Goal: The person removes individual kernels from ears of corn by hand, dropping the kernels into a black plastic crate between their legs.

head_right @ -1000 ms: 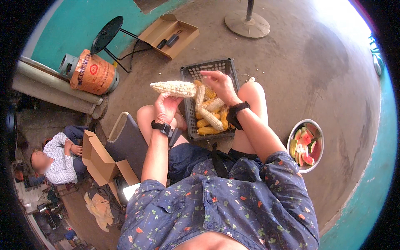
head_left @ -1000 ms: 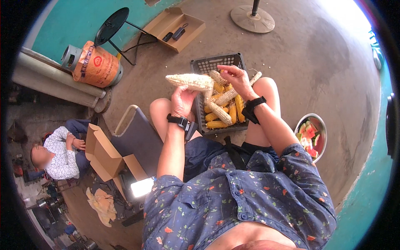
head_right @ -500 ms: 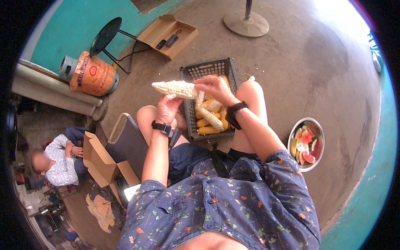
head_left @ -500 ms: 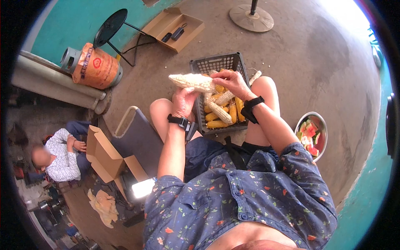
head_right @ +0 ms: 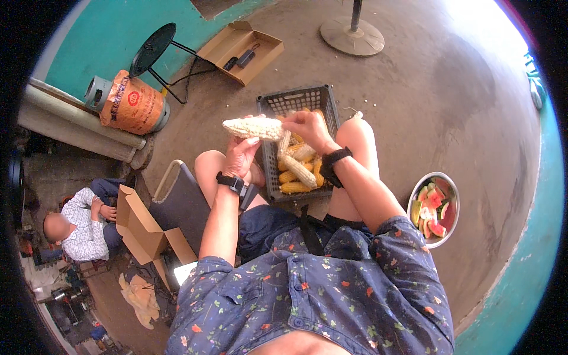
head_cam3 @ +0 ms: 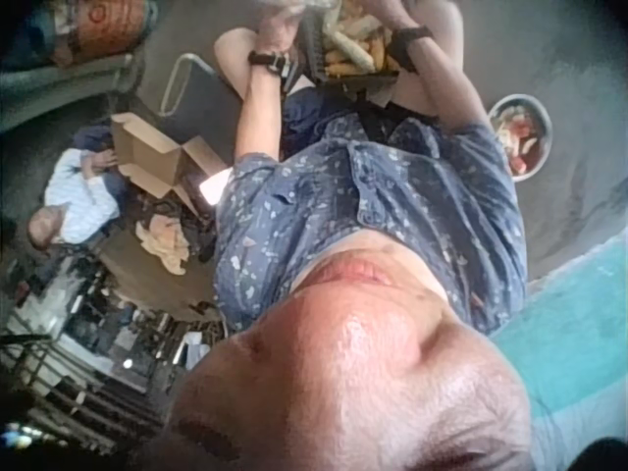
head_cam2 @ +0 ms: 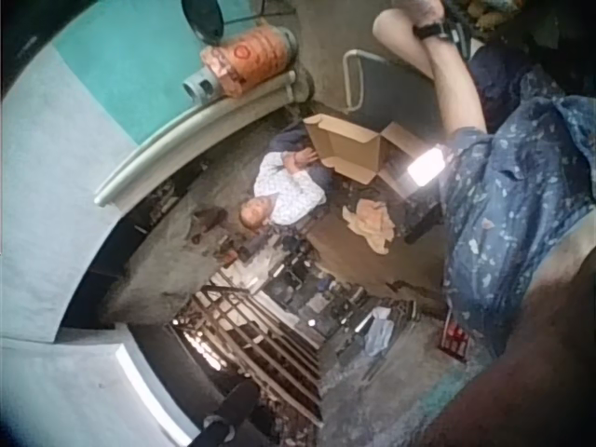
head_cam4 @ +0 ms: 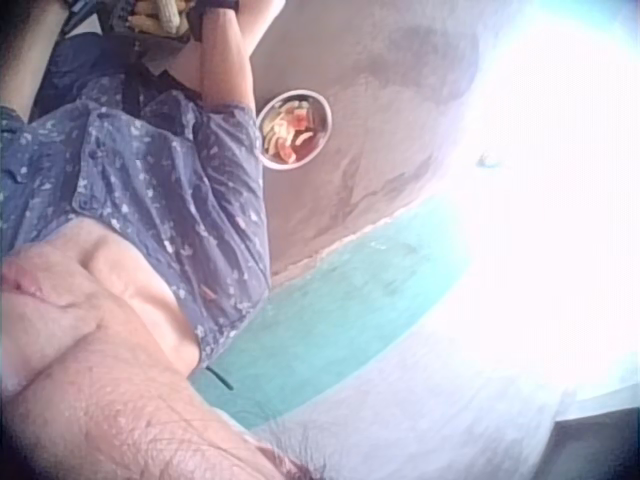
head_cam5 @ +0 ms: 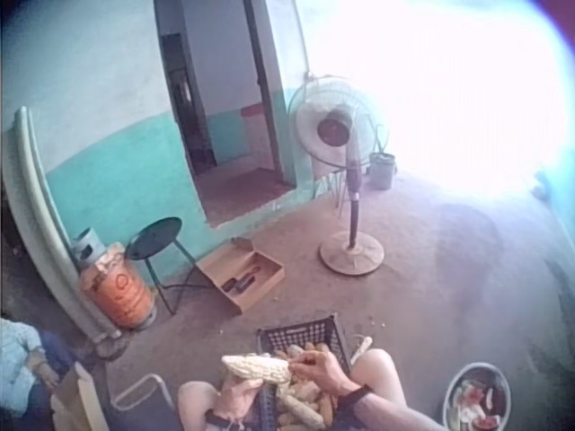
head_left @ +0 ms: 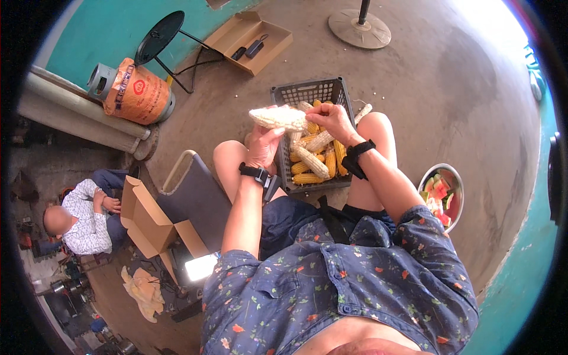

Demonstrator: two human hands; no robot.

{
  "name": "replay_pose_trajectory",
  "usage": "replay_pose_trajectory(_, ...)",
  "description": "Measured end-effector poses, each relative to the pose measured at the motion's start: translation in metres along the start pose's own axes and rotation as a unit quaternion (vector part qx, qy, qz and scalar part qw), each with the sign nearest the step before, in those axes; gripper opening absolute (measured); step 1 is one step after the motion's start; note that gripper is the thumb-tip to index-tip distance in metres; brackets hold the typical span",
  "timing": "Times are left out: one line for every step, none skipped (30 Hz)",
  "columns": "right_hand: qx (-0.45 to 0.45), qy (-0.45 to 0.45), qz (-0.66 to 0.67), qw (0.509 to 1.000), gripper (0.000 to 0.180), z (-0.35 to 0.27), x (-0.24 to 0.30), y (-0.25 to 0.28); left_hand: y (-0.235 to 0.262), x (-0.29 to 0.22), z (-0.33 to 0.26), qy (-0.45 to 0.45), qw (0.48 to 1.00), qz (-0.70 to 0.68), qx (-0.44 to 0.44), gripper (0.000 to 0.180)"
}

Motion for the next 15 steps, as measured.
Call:
replay_pose_trajectory(0.001, -0.005, -0.002, 1.000, 0.028, 0.001, -0.003, 0.000, 0.000, 0.000, 0.000, 0.000, 1.000, 0.000, 0.000, 0.062)
replay_pose_trajectory(0.002, -0.010, -0.004, 1.000, 0.028, 0.001, -0.006, 0.001, -0.001, 0.000, 0.000, 0.002, 1.000, 0.002, 0.003, 0.062)
replay_pose_trajectory(0.002, -0.010, -0.004, 1.000, 0.028, 0.002, -0.007, 0.000, -0.001, 0.000, 0.000, 0.003, 1.000, 0.004, 0.005, 0.062)
replay_pose_trajectory(0.004, -0.023, 0.002, 1.000, 0.027, 0.002, -0.010, 0.000, -0.002, 0.000, 0.000, 0.003, 1.000, 0.005, 0.005, 0.062)
replay_pose_trajectory(0.007, -0.036, 0.008, 0.999, 0.027, 0.002, -0.014, -0.001, -0.002, 0.000, 0.000, 0.001, 1.000, 0.008, 0.004, 0.061)
replay_pose_trajectory(0.008, -0.036, 0.009, 0.999, 0.027, 0.002, -0.014, -0.001, -0.002, 0.001, 0.000, -0.002, 1.000, 0.012, 0.003, 0.061)
replay_pose_trajectory(0.025, -0.052, 0.030, 0.998, 0.027, 0.001, -0.016, -0.005, -0.002, 0.001, 0.000, -0.003, 1.000, 0.012, 0.002, 0.061)
replay_pose_trajectory(0.041, -0.067, 0.051, 0.996, 0.028, 0.001, -0.018, -0.008, -0.002, 0.001, -0.001, -0.004, 1.000, 0.019, 0.004, 0.061)
replay_pose_trajectory(0.041, -0.067, 0.051, 0.996, 0.028, 0.001, -0.019, -0.007, -0.003, 0.001, -0.001, -0.004, 1.000, 0.027, 0.007, 0.061)
replay_pose_trajectory(0.064, -0.085, 0.084, 0.991, 0.028, 0.000, -0.022, -0.011, -0.003, 0.001, -0.001, -0.004, 1.000, 0.027, 0.007, 0.061)
replay_pose_trajectory(0.087, -0.102, 0.117, 0.984, 0.028, -0.001, -0.024, -0.014, -0.003, 0.000, -0.002, -0.005, 1.000, 0.028, 0.008, 0.061)
replay_pose_trajectory(0.087, -0.102, 0.118, 0.984, 0.028, -0.001, -0.023, -0.014, -0.004, 0.000, -0.002, -0.006, 0.999, 0.030, 0.009, 0.061)
replay_pose_trajectory(0.105, -0.095, 0.137, 0.980, 0.028, -0.001, -0.021, -0.017, -0.003, -0.001, -0.003, -0.006, 0.999, 0.030, 0.009, 0.061)
replay_pose_trajectory(0.123, -0.088, 0.157, 0.976, 0.028, -0.001, -0.018, -0.019, -0.003, -0.003, -0.003, -0.009, 0.999, 0.029, 0.009, 0.061)
replay_pose_trajectory(0.122, -0.089, 0.157, 0.976, 0.028, -0.001, -0.020, -0.018, -0.003, -0.003, -0.003, -0.011, 0.999, 0.028, 0.011, 0.062)
Point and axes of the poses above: each hand's wrist, its own z-axis towards the middle knuckle, its own y-axis out of the back of the hand, x = y × z, the point moved 8 cm from there along z, towards the middle knuckle, and after that the axes turned 2 degrees about -x, right-handed, at the moved point
